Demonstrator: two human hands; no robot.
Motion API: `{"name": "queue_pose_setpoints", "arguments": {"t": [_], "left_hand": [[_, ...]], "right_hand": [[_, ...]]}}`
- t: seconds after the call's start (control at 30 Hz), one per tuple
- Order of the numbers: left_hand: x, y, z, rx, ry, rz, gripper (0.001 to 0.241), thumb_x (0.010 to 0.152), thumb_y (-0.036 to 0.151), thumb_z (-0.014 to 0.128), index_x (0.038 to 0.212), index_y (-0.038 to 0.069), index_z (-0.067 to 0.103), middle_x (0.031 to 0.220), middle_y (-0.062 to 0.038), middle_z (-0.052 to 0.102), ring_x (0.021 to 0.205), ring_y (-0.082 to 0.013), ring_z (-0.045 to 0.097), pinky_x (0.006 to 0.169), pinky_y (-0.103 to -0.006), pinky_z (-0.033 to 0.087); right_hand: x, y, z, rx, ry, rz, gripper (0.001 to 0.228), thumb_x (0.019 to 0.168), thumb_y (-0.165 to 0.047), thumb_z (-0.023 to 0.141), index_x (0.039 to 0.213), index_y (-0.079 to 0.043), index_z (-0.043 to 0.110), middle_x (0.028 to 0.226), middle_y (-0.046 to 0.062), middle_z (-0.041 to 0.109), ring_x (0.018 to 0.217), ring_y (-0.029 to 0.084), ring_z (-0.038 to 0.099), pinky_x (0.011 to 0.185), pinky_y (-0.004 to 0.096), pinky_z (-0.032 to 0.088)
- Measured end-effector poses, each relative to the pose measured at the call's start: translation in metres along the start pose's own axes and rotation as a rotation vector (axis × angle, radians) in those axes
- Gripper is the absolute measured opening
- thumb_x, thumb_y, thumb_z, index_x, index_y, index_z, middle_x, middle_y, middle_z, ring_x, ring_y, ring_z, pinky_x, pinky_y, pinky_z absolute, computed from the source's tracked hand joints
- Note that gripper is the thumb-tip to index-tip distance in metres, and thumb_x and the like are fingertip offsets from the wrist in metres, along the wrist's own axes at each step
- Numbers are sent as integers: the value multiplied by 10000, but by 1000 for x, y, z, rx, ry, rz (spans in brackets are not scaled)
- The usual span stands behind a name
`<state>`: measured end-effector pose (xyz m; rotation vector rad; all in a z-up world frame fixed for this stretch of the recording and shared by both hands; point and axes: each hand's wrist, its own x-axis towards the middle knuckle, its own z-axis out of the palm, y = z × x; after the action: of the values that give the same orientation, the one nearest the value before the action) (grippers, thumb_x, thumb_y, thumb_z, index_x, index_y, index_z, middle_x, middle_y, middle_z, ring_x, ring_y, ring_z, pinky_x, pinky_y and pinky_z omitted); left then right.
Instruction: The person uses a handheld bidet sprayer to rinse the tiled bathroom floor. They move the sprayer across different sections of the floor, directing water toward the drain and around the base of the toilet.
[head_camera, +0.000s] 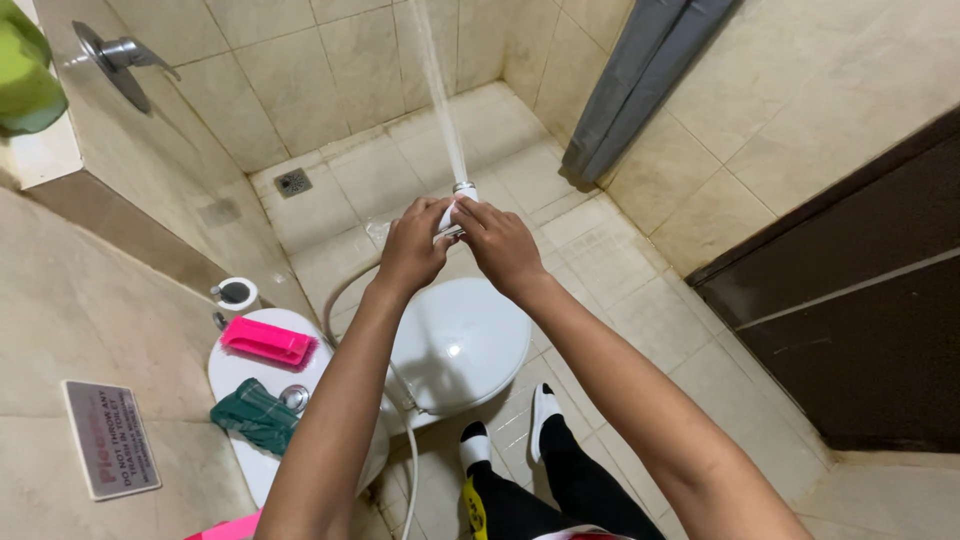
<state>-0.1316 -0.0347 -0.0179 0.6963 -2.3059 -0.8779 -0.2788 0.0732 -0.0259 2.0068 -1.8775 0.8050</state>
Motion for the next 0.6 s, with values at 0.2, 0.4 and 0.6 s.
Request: {"name": "queue_pose_setpoints", "arguments": {"t": [0.2,0.4,0.6], "left_hand": [[-18,-4,-11,91,1,-102,547,837,38,752,1357,123,605,1303,-127,629,1126,-368,621,947,-476,497],[-35,-17,-30,173,33,-67,549,845,70,744,1362,126,568,1261,-124,622,1182,-366,610,924,-491,492],[-46,-18,-38,165,21,-73,538,862,97,731,1366,123,543,1288,-141,597,1178,-382,595,925,-485,507]], "right_hand": [[5,-7,14,55,10,-56,347,947,-127,731,1286,-93,666,1409,59,642,1203,252,657,900,410,498],[7,-27,40,95,50,-50,392,932,-125,720,1321,-114,668,1412,64,644,1211,259,655,933,405,495],[8,-36,36,121,20,-70,401,942,-103,703,1340,-130,664,1436,58,635,1237,259,646,954,403,489]]}}
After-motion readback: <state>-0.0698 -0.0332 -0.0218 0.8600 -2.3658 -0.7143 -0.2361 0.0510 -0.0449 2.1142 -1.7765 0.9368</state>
